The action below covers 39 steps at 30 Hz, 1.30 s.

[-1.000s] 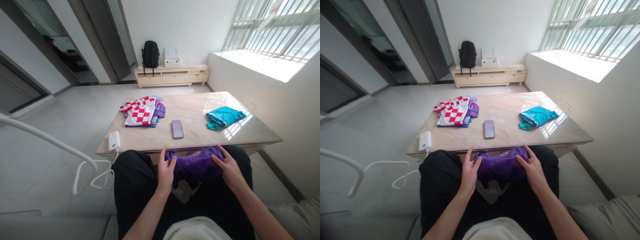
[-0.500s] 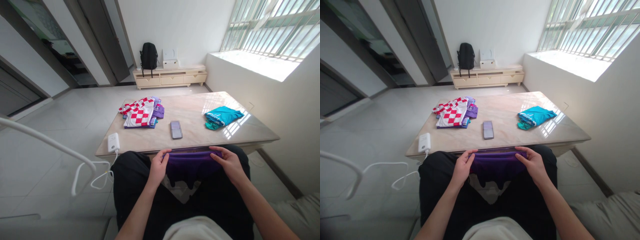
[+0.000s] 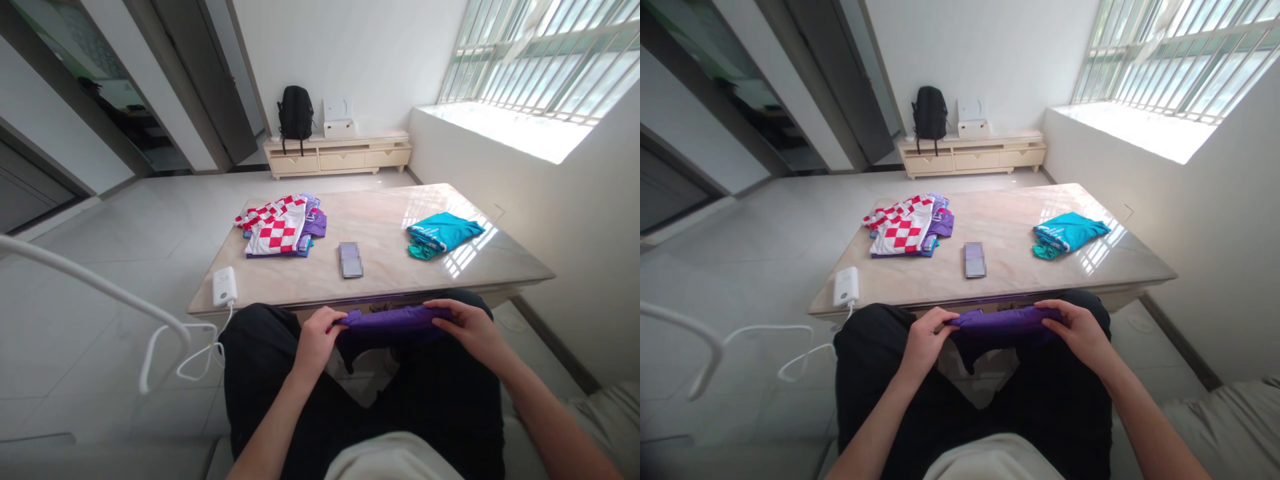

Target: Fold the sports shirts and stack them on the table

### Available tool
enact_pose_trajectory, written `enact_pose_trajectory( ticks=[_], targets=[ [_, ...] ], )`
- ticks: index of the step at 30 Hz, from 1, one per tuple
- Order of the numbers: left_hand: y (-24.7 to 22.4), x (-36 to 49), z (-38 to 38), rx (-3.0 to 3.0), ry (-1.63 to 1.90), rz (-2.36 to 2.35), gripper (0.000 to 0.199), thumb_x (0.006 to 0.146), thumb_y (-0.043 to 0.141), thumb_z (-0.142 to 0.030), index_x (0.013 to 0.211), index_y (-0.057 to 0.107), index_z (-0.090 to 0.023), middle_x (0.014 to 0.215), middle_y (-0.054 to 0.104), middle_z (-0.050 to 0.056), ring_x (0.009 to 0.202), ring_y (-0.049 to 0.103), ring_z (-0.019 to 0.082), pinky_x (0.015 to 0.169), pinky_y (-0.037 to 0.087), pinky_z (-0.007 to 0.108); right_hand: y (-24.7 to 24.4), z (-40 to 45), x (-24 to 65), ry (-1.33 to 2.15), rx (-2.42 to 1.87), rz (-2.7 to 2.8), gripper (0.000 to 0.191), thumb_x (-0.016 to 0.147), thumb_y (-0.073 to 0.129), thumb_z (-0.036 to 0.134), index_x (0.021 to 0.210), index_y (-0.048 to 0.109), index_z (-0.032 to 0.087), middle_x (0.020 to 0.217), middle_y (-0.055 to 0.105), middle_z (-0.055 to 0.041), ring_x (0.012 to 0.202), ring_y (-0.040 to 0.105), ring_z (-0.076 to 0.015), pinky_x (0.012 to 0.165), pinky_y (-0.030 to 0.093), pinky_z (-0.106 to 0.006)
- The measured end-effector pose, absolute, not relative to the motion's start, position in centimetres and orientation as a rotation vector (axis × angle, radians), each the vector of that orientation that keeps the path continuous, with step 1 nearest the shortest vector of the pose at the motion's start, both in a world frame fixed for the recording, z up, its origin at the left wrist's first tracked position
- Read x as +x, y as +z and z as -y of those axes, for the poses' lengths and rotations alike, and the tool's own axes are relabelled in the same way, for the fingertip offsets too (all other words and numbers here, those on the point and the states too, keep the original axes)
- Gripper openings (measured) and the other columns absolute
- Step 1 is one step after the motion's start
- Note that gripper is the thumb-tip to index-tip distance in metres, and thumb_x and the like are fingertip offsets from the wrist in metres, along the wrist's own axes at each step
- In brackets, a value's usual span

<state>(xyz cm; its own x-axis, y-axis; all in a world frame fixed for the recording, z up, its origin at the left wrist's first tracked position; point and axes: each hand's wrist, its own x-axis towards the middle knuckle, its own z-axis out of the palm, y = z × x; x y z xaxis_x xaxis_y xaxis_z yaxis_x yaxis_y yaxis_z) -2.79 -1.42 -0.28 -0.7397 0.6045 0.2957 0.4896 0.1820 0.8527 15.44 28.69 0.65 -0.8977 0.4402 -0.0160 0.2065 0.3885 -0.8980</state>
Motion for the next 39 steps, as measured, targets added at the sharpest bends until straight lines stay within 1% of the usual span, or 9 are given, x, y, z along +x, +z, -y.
enact_pose_trajectory(
  ticks=[5, 9, 14, 18, 22, 27, 32, 35, 39],
  targets=[
    [0.2, -2.5, 0.8, 1.252, 1.559, -2.531, 0.009, 0.092, 0.065, -0.020, 0.090, 0.073, -0.024, 0.094, 0.070, 0.006, 0.093, 0.065, 0.023, 0.087, 0.051, 0.035, 1.3, -28.5, 16.1, 1.182, -0.726, 2.476, 0.030, 0.083, 0.071, 0.046, 0.103, 0.080, 0.026, 0.089, 0.077, -0.0042, 0.075, 0.067, -0.0264, 0.072, 0.051, -0.038],
    [0.8, -2.6, 1.3, 1.523, 1.488, -2.355, 0.013, 0.098, 0.057, -0.020, 0.096, 0.069, -0.023, 0.114, 0.072, 0.008, 0.108, 0.066, 0.023, 0.097, 0.051, 0.035, 2.1, -28.2, 16.5, 0.887, -0.591, 2.472, 0.021, 0.089, 0.064, 0.042, 0.091, 0.080, 0.028, 0.097, 0.074, -0.0057, 0.088, 0.069, -0.0267, 0.082, 0.051, -0.038],
    [1.8, -4.1, 1.7, 1.748, 1.395, -2.199, 0.011, 0.099, 0.059, -0.022, 0.102, 0.069, -0.025, 0.095, 0.075, 0.003, 0.089, 0.069, 0.019, 0.085, 0.053, 0.030, 2.2, -29.3, 17.6, 0.923, -0.499, 2.496, 0.020, 0.092, 0.062, 0.042, 0.091, 0.076, 0.027, 0.110, 0.072, -0.0054, 0.097, 0.069, -0.0256, 0.079, 0.055, -0.034],
    [3.6, -8.4, -2.8, 1.649, 1.486, -2.284, 0.008, 0.095, 0.067, -0.029, 0.098, 0.070, -0.023, 0.086, 0.073, 0.000, 0.077, 0.066, 0.016, 0.075, 0.051, 0.026, 3.8, -33.0, 16.1, 0.890, -0.605, 2.539, 0.025, 0.089, 0.067, 0.047, 0.092, 0.076, 0.024, 0.079, 0.074, -0.0028, 0.070, 0.068, -0.0216, 0.062, 0.052, -0.030],
    [8.3, -14.7, -11.4, 1.581, 1.521, -2.385, 0.015, 0.088, 0.073, -0.035, 0.091, 0.072, -0.020, 0.069, 0.066, -0.004, 0.059, 0.056, 0.013, 0.062, 0.045, 0.024, 8.8, -39.0, 9.7, 1.059, -0.695, 2.417, 0.025, 0.084, 0.074, 0.041, 0.087, 0.075, 0.017, 0.046, 0.058, 0.0017, 0.043, 0.055, -0.0151, 0.045, 0.045, -0.026],
    [18.2, -20.2, -21.5, 1.729, 1.821, -2.406, 0.015, 0.092, 0.069, -0.034, 0.094, 0.069, -0.019, 0.067, 0.064, -0.004, 0.061, 0.062, 0.014, 0.066, 0.047, 0.025, 19.5, -47.2, 0.9, 1.340, -0.595, 1.948, 0.018, 0.085, 0.080, 0.018, 0.089, 0.067, 0.007, 0.078, 0.073, -0.0094, 0.067, 0.073, -0.0173, 0.068, 0.061, -0.032],
    [25.2, -19.5, -28.0, 2.024, 1.901, -2.404, 0.013, 0.098, 0.063, -0.032, 0.101, 0.066, -0.019, 0.077, 0.067, -0.001, 0.075, 0.067, 0.015, 0.079, 0.049, 0.028, 28.5, -54.7, -1.0, 1.151, -0.345, 1.890, 0.041, 0.101, 0.057, 0.010, 0.133, 0.047, -0.013, 0.130, 0.060, -0.0343, 0.095, 0.072, -0.0096, 0.087, 0.052, -0.028],
    [24.0, -17.8, -31.9, 2.173, 1.753, -2.407, 0.012, 0.099, 0.063, -0.029, 0.103, 0.066, -0.019, 0.094, 0.071, 0.003, 0.091, 0.068, 0.019, 0.084, 0.049, 0.030, 28.2, -59.1, -0.2, 1.059, -0.397, 1.954, 0.048, 0.100, 0.058, 0.009, 0.139, 0.042, -0.014, 0.136, 0.054, -0.0378, 0.096, 0.071, -0.0076, 0.087, 0.050, -0.028],
    [16.1, -15.0, -37.1, 2.027, 1.424, -2.361, 0.013, 0.100, 0.060, -0.026, 0.108, 0.066, -0.018, 0.111, 0.070, 0.009, 0.109, 0.065, 0.023, 0.093, 0.048, 0.032, 20.4, -63.0, 1.6, 1.054, -0.714, 1.945, 0.034, 0.097, 0.064, 0.011, 0.128, 0.060, -0.005, 0.132, 0.063, -0.0275, 0.090, 0.070, -0.0052, 0.088, 0.053, -0.025]
  ],
)
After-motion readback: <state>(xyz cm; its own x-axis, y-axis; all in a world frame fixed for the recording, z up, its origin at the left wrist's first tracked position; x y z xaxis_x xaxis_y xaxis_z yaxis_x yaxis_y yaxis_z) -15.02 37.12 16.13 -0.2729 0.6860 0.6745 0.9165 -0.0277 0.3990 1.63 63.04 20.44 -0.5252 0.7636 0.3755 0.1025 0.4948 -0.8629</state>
